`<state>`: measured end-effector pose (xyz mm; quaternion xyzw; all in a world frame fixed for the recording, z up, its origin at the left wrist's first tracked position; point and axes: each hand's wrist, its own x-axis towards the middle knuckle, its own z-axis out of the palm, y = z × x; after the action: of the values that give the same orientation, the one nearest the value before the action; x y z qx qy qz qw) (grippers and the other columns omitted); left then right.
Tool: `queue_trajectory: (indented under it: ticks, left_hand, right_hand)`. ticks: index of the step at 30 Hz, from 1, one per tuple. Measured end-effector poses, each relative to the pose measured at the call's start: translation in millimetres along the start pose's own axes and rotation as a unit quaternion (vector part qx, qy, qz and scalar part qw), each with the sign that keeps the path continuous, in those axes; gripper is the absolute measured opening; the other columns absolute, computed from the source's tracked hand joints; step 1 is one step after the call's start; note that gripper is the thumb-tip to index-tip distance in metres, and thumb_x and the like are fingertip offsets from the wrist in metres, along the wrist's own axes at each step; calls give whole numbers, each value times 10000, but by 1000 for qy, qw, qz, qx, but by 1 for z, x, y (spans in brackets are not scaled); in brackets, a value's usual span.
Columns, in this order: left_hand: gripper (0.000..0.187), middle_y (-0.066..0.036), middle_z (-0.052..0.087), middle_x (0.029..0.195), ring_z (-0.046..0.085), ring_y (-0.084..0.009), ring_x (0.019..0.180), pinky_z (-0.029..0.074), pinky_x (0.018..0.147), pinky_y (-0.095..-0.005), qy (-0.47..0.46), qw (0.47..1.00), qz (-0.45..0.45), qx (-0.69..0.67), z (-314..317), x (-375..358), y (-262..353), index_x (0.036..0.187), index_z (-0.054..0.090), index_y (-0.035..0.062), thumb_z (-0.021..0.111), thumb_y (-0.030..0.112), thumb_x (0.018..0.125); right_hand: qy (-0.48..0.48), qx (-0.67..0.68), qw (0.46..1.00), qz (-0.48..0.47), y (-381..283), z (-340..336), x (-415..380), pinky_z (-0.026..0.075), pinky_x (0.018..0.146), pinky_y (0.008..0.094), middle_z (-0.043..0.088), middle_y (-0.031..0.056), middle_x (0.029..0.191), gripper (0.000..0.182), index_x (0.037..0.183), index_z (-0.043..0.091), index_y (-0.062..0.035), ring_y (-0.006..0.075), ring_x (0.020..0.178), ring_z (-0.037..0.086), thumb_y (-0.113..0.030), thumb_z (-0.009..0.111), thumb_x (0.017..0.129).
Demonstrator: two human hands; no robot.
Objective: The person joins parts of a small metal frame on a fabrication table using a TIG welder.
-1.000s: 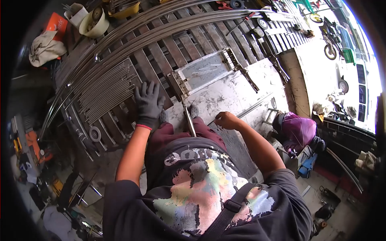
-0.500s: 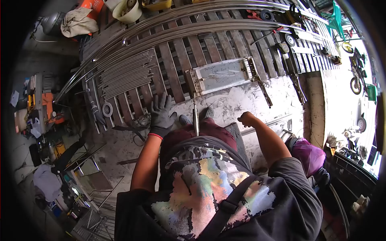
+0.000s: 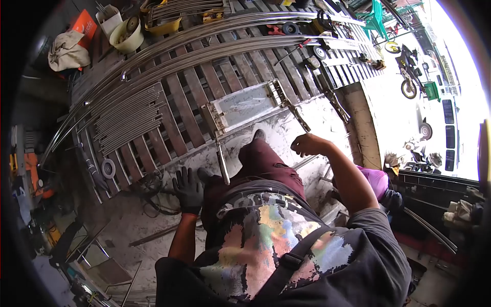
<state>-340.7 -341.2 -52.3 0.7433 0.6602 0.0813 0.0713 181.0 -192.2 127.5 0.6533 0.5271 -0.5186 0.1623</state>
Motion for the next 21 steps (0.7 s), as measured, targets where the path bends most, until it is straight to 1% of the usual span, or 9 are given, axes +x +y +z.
queue_trajectory:
  ticks: [3,5,8,9,12,13,14,17,21]
  left_hand:
    - [752,-179,379,1768,399,-434,1581,280,1308,-622,-69,994,-80,-26,5,-33,8,1621,525,31,720,333,961]
    - [733,-195,406,1750,408,-435,1571,291,1298,-623,-91,986,-139,-31,3,-41,14,1620,518,11,701,327,984]
    - [694,-220,463,1709,425,-422,1564,292,1288,-619,-10,972,-232,36,27,-48,13,1625,508,-1,661,334,1037]
    - [668,-240,498,1683,441,-420,1561,332,1260,-604,-61,958,-279,29,5,-33,19,1634,500,-7,628,350,1083]
    - [683,-249,481,1701,489,-448,1499,374,1226,-567,130,929,-309,156,9,-24,7,1653,494,6,665,334,1079]
    - [678,-249,465,1715,480,-460,1498,336,1251,-563,164,896,-410,53,-23,7,30,1657,497,21,684,314,1075]
    - [654,-262,466,1711,471,-465,1507,343,1244,-564,204,882,-422,53,-37,30,45,1648,509,24,682,302,1082]
    - [628,-249,496,1694,497,-442,1502,305,1283,-560,283,911,-301,-2,-81,121,101,1634,528,18,689,255,1075]
    - [673,-180,517,1692,508,-392,1514,270,1302,-611,211,970,-122,0,-96,252,195,1627,545,57,735,224,1003]
  right_hand:
    - [103,55,991,-60,-6,-63,-11,592,716,331,777,58,878,348,1167,785,-24,144,821,758,-352,702,1086]
    - [190,49,978,-69,10,-102,9,598,694,352,794,95,836,373,1128,787,11,172,759,767,-352,727,1065]
    - [262,-15,954,-145,33,-153,51,604,732,373,793,121,870,377,1195,766,48,180,795,769,-303,713,1066]
    - [271,-14,951,-149,35,-165,63,617,831,434,793,206,978,346,1166,773,21,290,899,789,-294,732,1029]
    - [387,-67,869,-302,63,-180,153,595,915,491,767,197,1073,267,1137,758,-4,382,1025,750,-239,723,1015]
    - [396,-61,858,-322,58,-181,169,579,939,505,747,189,1098,218,1118,750,-26,408,1057,720,-213,714,1012]
    - [403,-55,847,-342,55,-181,183,563,962,518,726,182,1123,170,1099,741,-47,435,1089,690,-187,706,1009]
    - [459,-108,808,-354,58,-178,230,510,955,495,670,129,1094,134,1082,712,-96,371,1104,643,-191,733,989]
    - [493,-114,796,-333,50,-176,242,487,920,497,630,125,1058,163,1086,672,-106,372,1075,625,-226,728,990]
